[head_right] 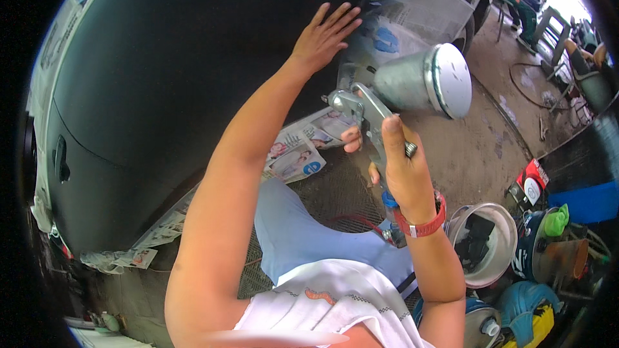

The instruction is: The person uses a spray gun to apply a coat of black paint to the side of a car. The car is partially covered with newspaper to protect areas not being painted. The person moves along the vehicle, spraying the door and rear quarter panel.

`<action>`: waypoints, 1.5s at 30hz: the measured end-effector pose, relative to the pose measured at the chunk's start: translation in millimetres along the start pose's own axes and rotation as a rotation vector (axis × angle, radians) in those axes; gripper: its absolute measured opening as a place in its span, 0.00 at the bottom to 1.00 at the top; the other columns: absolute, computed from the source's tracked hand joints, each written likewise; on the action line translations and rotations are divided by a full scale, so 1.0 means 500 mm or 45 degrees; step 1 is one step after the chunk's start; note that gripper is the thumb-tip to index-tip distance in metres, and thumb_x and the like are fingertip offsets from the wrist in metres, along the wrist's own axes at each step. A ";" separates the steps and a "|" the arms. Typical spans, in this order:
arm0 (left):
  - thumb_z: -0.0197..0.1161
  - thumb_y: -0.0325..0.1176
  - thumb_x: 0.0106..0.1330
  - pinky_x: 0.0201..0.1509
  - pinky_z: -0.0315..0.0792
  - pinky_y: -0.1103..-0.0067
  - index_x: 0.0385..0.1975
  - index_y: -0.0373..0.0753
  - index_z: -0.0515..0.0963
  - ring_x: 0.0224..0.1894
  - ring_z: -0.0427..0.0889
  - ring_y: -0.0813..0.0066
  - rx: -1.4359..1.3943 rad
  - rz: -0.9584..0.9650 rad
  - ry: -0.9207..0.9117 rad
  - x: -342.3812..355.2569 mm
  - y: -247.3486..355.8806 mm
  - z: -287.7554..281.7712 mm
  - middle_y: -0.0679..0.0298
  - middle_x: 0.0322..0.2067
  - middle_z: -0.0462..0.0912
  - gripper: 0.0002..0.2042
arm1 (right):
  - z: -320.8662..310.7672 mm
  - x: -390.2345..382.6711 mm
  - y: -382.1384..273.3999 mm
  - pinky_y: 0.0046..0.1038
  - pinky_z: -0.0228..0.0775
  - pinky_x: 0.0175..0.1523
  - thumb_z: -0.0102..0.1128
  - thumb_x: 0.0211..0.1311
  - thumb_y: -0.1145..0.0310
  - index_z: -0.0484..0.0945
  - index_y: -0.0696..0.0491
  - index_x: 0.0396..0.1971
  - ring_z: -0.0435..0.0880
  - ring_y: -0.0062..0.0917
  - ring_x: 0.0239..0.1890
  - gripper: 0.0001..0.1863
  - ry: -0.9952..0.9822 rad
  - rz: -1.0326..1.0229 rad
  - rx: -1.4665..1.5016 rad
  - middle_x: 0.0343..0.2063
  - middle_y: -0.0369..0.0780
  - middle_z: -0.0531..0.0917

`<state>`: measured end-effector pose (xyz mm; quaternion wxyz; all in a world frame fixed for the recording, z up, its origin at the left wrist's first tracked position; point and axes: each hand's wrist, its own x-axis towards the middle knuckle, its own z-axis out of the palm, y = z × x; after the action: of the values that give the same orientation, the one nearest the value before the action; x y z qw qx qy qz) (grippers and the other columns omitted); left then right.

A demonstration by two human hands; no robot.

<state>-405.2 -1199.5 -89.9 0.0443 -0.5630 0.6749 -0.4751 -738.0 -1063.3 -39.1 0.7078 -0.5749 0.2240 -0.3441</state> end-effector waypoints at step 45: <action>0.36 0.73 0.79 0.88 0.30 0.53 0.84 0.40 0.22 0.86 0.24 0.45 -0.485 -2.946 1.181 -0.928 -0.087 -0.264 0.42 0.83 0.18 0.52 | 0.195 -0.069 0.056 0.19 0.69 0.29 0.36 0.85 0.34 0.66 0.59 0.78 0.87 0.22 0.44 0.44 -0.689 0.061 -0.452 0.47 0.46 0.89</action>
<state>-284.6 -745.8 -208.4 -0.7190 -0.6014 -0.2021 -0.2837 -685.1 -970.3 -45.4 0.6381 -0.7546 0.0976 -0.1175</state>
